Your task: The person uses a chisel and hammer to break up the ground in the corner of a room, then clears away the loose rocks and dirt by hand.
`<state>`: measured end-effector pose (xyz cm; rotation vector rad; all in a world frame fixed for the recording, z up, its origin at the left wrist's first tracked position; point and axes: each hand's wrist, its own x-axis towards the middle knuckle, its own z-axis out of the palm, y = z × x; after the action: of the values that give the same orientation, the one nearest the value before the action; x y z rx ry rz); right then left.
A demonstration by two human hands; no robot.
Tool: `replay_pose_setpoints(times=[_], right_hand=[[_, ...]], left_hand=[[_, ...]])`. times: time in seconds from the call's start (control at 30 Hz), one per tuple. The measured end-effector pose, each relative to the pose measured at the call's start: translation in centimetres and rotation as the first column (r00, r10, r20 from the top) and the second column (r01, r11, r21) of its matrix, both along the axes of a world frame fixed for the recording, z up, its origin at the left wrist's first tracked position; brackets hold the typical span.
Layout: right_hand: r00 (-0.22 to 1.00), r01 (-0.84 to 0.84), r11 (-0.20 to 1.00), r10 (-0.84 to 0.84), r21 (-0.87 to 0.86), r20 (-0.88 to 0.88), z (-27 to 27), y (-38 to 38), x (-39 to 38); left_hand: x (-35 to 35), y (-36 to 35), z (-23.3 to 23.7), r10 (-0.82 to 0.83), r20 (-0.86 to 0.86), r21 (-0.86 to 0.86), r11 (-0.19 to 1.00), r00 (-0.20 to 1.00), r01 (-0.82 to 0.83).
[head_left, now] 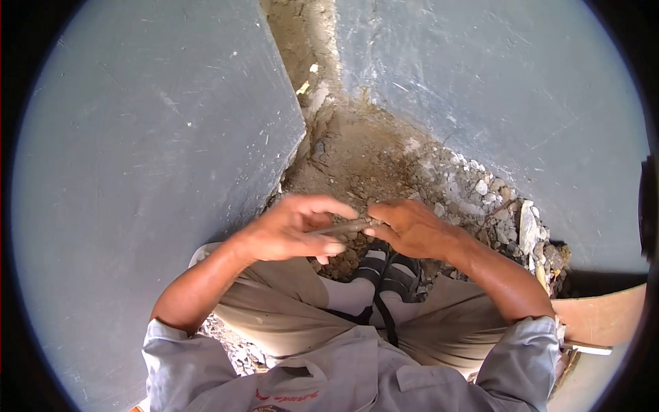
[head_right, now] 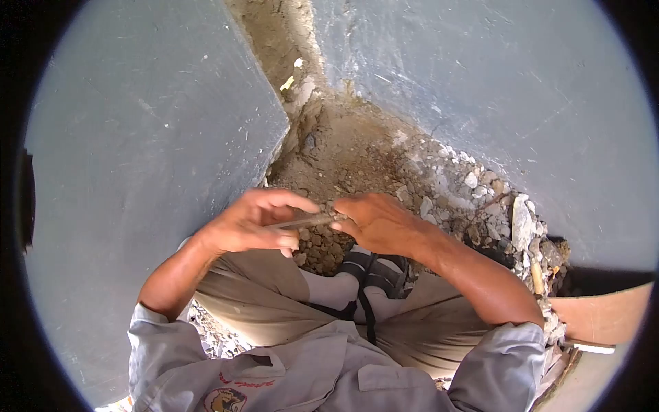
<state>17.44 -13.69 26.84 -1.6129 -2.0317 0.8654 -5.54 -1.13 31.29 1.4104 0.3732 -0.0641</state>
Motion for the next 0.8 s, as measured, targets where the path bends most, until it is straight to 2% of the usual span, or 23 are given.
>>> replay_pose_setpoints(times=[0.03, 0.1, 0.13, 0.17, 0.2, 0.23, 0.27, 0.3, 0.33, 0.37, 0.43, 0.5, 0.57, 0.7, 0.77, 0.8], right_hand=[[0.998, 0.009, 1.0, -0.008, 0.018, -0.058, -0.3, 0.9, -0.5], [0.962, 0.079, 0.994, -0.097, -0.08, -0.253, -0.2, 3.0, -2.7], [0.927, 0.107, 0.985, -0.149, -0.137, -0.344, -0.2, 3.9, -3.9], [0.908, 0.075, 0.993, -0.106, -0.09, -0.406, -0.4, 4.8, -5.1], [0.884, 0.045, 0.998, -0.059, -0.041, -0.463, -0.6, 5.7, -6.3], [0.856, 0.017, 1.0, -0.008, 0.012, -0.517, -1.0, 6.4, -6.9], [0.92, -0.104, 0.994, 0.106, 0.026, -0.376, -2.0, 7.6, -6.6], [0.951, -0.066, 0.997, 0.073, 0.033, -0.301, -3.1, 8.6, -6.2], [0.974, -0.029, 0.999, 0.038, 0.045, -0.221, -4.1, 9.5, -5.5], [0.99, 0.007, 0.998, 0.001, 0.059, -0.141, -5.2, 10.4, -4.6], [0.992, 0.125, 0.983, -0.128, -0.137, -0.011, -8.7, 12.2, -0.9], [0.973, 0.225, 0.957, -0.211, -0.184, 0.096, -13.8, 13.6, 3.0], [0.965, 0.252, 0.948, -0.229, -0.195, 0.13, -17.8, 14.8, 5.8], [0.97, 0.237, 0.919, -0.205, -0.315, 0.133, -21.2, 18.7, 7.0], [0.972, 0.206, 0.949, -0.17, -0.237, 0.161, -26.0, 21.2, 6.9], [0.972, 0.19, 0.962, -0.155, -0.198, 0.178, -28.0, 22.5, 6.8]], left_hand=[[-1.1, 1.1, 0.1, 0.072, 0.138, -0.192, 0.98, 0.988, -0.045], [-2.2, 1.6, -0.4, 0.267, 0.351, -0.317, 0.936, 0.898, -0.155], [-2.5, 2.2, -0.6, 0.262, 0.36, -0.072, 0.965, 0.895, -0.254], [-2.7, 3.0, -0.9, 0.253, 0.368, 0.178, 0.925, 0.895, -0.335], [-2.9, 3.7, -1.0, 0.243, 0.375, 0.414, 0.82, 0.895, -0.396], [-2.9, 4.3, -1.0, 0.252, 0.392, 0.472, 0.77, 0.885, -0.429], [-2.9, 4.8, -0.9, 0.258, 0.407, 0.527, 0.717, 0.876, -0.456], [-2.9, 5.2, -1.0, 0.264, 0.421, 0.576, 0.661, 0.867, -0.481], [-2.6, 5.0, -1.3, 0.372, 0.454, 0.436, 0.699, 0.809, -0.566], [-2.7, 5.6, -1.0, 0.406, 0.424, 0.428, 0.698, 0.81, -0.574], [-3.6, 7.0, -0.2, 0.475, 0.356, 0.41, 0.694, 0.805, -0.591], [-4.0, 8.6, 0.0, 0.538, 0.348, 0.462, 0.614, 0.768, -0.64], [-4.1, 10.1, -0.7, 0.527, 0.369, 0.456, 0.616, 0.766, -0.643], [-2.8, 11.2, -2.4, 0.434, 0.263, 0.42, 0.752, 0.862, -0.507], [-2.0, 11.7, -4.0, 0.421, 0.215, 0.402, 0.784, 0.881, -0.473], [-2.3, 12.3, -4.7, 0.391, 0.124, 0.449, 0.797, 0.912, -0.404]])
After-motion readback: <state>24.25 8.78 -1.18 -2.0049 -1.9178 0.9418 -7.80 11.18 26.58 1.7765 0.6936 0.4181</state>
